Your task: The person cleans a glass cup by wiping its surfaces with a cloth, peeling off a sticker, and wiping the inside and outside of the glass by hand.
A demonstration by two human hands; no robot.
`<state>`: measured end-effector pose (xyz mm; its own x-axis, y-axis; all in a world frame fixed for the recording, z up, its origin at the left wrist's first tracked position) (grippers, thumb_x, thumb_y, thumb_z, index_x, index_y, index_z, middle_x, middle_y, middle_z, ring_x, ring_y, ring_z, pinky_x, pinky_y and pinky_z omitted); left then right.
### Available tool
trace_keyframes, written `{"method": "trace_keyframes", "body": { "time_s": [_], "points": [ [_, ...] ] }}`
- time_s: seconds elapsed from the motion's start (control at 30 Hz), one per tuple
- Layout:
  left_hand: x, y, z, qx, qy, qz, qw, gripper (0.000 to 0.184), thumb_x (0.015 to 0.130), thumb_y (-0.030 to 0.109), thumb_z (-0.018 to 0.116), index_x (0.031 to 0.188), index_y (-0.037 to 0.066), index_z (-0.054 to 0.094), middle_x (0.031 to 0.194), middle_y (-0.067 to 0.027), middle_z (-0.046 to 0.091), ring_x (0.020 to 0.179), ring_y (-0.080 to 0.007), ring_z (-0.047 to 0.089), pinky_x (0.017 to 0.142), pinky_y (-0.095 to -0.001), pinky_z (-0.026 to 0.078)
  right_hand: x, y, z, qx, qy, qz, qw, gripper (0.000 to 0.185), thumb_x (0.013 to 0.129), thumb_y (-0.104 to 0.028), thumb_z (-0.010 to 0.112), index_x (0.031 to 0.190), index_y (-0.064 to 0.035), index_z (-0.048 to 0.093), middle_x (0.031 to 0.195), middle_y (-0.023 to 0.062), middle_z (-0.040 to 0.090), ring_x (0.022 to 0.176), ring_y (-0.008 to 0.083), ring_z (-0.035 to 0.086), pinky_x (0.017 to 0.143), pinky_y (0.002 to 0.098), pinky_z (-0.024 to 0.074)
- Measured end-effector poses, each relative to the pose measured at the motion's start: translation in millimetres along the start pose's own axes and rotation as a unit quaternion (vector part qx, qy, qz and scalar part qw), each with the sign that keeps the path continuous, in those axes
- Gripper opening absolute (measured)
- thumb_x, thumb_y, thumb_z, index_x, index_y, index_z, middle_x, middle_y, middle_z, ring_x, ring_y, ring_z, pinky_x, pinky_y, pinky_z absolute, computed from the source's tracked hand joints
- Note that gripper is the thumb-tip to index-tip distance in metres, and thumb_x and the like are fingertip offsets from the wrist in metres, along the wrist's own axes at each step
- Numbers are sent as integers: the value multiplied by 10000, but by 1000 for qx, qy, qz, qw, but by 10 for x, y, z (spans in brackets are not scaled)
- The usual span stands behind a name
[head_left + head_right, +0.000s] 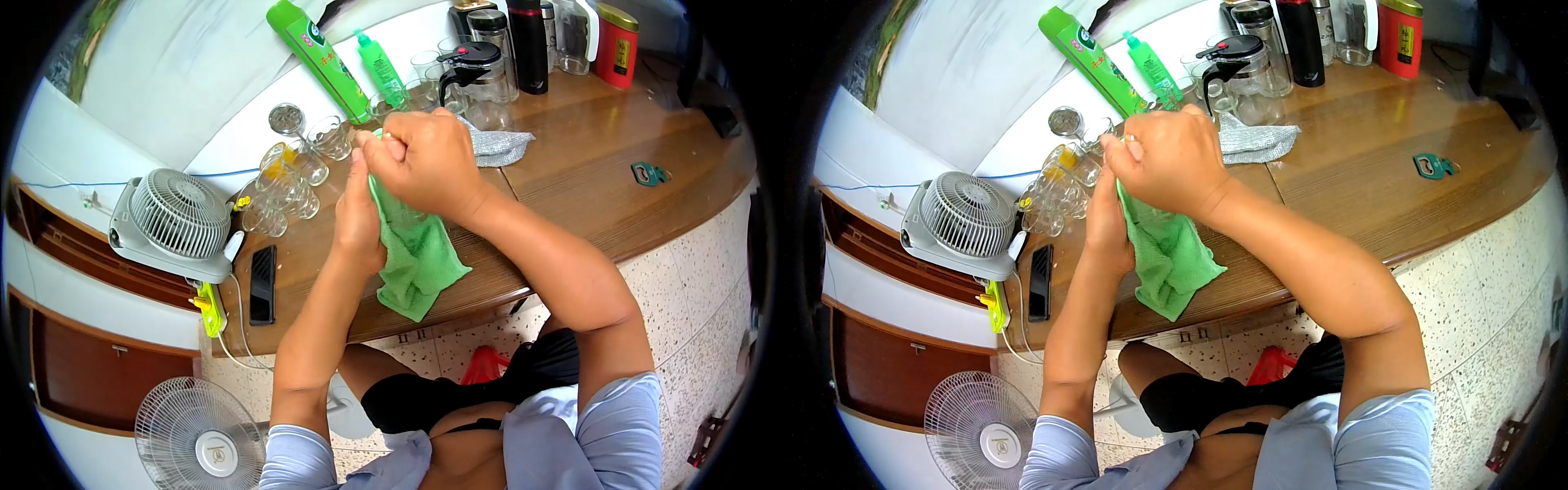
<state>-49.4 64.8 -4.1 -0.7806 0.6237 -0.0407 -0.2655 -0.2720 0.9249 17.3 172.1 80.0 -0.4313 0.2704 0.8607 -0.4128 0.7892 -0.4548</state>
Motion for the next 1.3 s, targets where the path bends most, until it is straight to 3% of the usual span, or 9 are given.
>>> {"method": "trace_keyframes", "body": {
  "time_s": [0.17,0.27,0.57,0.7,0.83,0.97,1.17,1.2,1.3],
  "points": [
    [-108,-77,190,40,-91,-38,994,619,1128,609,312,1327,96,595,1105,-120,721,877,-281,750,744,-435,641,98,205,-131,11,9,91,996,431,925,-391,701,660,-55,642,584,161,627,545,396,643,547,488,503],
    [-127,-110,236,72,-116,-50,989,650,1129,605,301,1350,55,567,1086,-148,725,819,-308,751,705,-460,641,134,344,-166,23,-17,150,988,463,945,-416,672,675,-41,647,594,177,632,560,404,651,554,497,507],
    [82,-66,-164,31,16,-49,998,539,1111,496,406,1292,45,637,1162,-142,720,1026,-280,739,848,-429,621,16,75,90,50,-70,27,996,465,939,-375,690,606,-67,585,587,158,610,559,386,635,554,500,503],
    [59,149,-345,39,36,17,998,507,1090,503,458,1240,66,667,1141,-102,724,1012,-240,728,882,-425,610,-112,-241,131,59,-23,-109,992,425,908,-244,740,600,-83,496,553,119,518,499,334,514,543,435,399],
    [92,187,-335,-72,19,-29,997,492,1095,505,458,1143,67,676,990,-73,734,922,-229,714,817,-401,591,-203,-438,116,65,-5,-199,978,415,865,-216,764,588,-140,464,542,48,519,490,320,481,627,432,392],
    [102,98,-354,-63,56,-37,996,466,1103,488,454,1106,77,675,976,-84,727,880,-222,704,802,-403,590,-201,-329,130,37,7,-164,986,423,858,-210,771,581,-143,458,528,41,500,486,314,459,640,428,373],
    [63,27,-207,-16,1,-14,1000,543,1118,554,414,1184,82,673,1105,-91,722,973,-223,724,864,-407,610,-66,-181,38,-6,20,-89,996,450,870,-225,771,561,-125,460,526,54,509,470,305,454,628,416,353],
    [58,2,-145,-10,-28,-19,999,594,1120,592,383,1311,89,636,1227,-81,699,1078,-221,714,925,-411,603,-38,-127,21,-13,18,-74,997,452,873,-230,771,559,-120,464,526,57,514,468,306,457,625,417,352],
    [32,-5,12,16,-22,-16,1000,629,1119,611,367,1431,103,567,1311,-69,666,1178,-215,678,992,-419,577,43,-6,-36,-42,4,-34,999,419,896,-311,747,583,-111,552,546,72,597,488,317,554,656,445,414]
  ]
}}
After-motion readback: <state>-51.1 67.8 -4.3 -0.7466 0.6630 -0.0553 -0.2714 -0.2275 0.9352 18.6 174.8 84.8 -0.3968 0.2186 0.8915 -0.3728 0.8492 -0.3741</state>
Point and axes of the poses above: each hand's wrist, its own x-axis towards the middle knuckle, its own z-axis out of the palm, y = z × x, the point moved 8 cm from there along x, towards the middle knuckle
